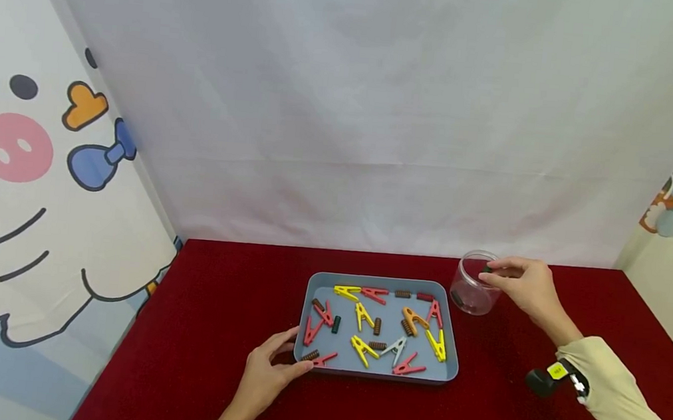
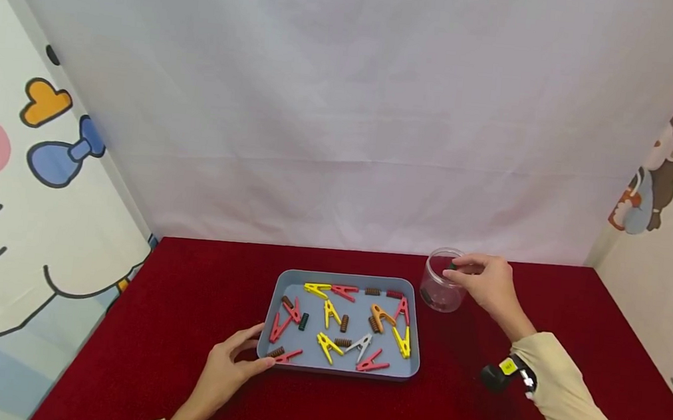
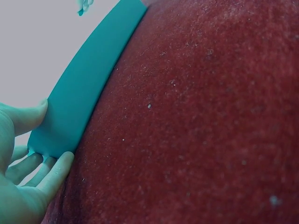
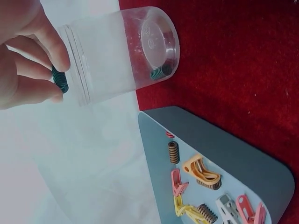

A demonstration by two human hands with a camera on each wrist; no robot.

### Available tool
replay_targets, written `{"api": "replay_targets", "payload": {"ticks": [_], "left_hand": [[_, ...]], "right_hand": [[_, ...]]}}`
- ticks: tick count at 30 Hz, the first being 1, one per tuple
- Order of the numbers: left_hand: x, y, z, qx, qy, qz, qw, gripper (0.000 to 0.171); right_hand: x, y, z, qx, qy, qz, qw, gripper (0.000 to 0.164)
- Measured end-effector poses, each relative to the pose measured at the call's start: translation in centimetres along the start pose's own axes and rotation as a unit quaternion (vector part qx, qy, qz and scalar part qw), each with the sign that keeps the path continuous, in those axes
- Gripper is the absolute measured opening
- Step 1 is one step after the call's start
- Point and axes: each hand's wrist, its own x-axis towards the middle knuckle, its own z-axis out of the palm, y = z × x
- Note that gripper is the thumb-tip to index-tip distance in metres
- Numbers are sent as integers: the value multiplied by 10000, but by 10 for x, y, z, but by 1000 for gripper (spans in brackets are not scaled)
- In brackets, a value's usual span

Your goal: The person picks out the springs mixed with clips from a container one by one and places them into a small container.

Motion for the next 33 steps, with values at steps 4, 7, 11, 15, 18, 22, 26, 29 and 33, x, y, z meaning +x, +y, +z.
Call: {"api": "replay_targets", "payload": {"ticks": [4,7,11,15,18,22,26,29,33], "left_hand": [[4,-13,1,-42,27,-6,10000,67],[4,-17,1,-103,42,27,9999,68],[4,-18,0,-88,57,72,9999,67],[5,-18,1,6,59,71,10000,65],[5,-17,0,39,59,65,10000,65],[4,-16,0,25,60,113,9999,66],[4,-16,1,-16,76,119,9999,66],[4,-16,1,-12,83,140,9999,66],[4,-17,1,13,66,166,9998,65]], "right_hand": [[1,0,0,-213,218,-174,9994,33],[2,1,1,-301,413,-370,9980,28],[2,0,2,-349,542,-549,9964,22],[1,0,3,-394,572,-607,9957,19],[0,1,3,-416,583,-639,9954,18],[-2,-2,4,-384,562,-704,9952,18],[-5,-8,5,-348,507,-772,9951,19],[-7,-10,6,-331,474,-844,9947,19],[-10,-14,8,-235,432,-954,9942,20]]}}
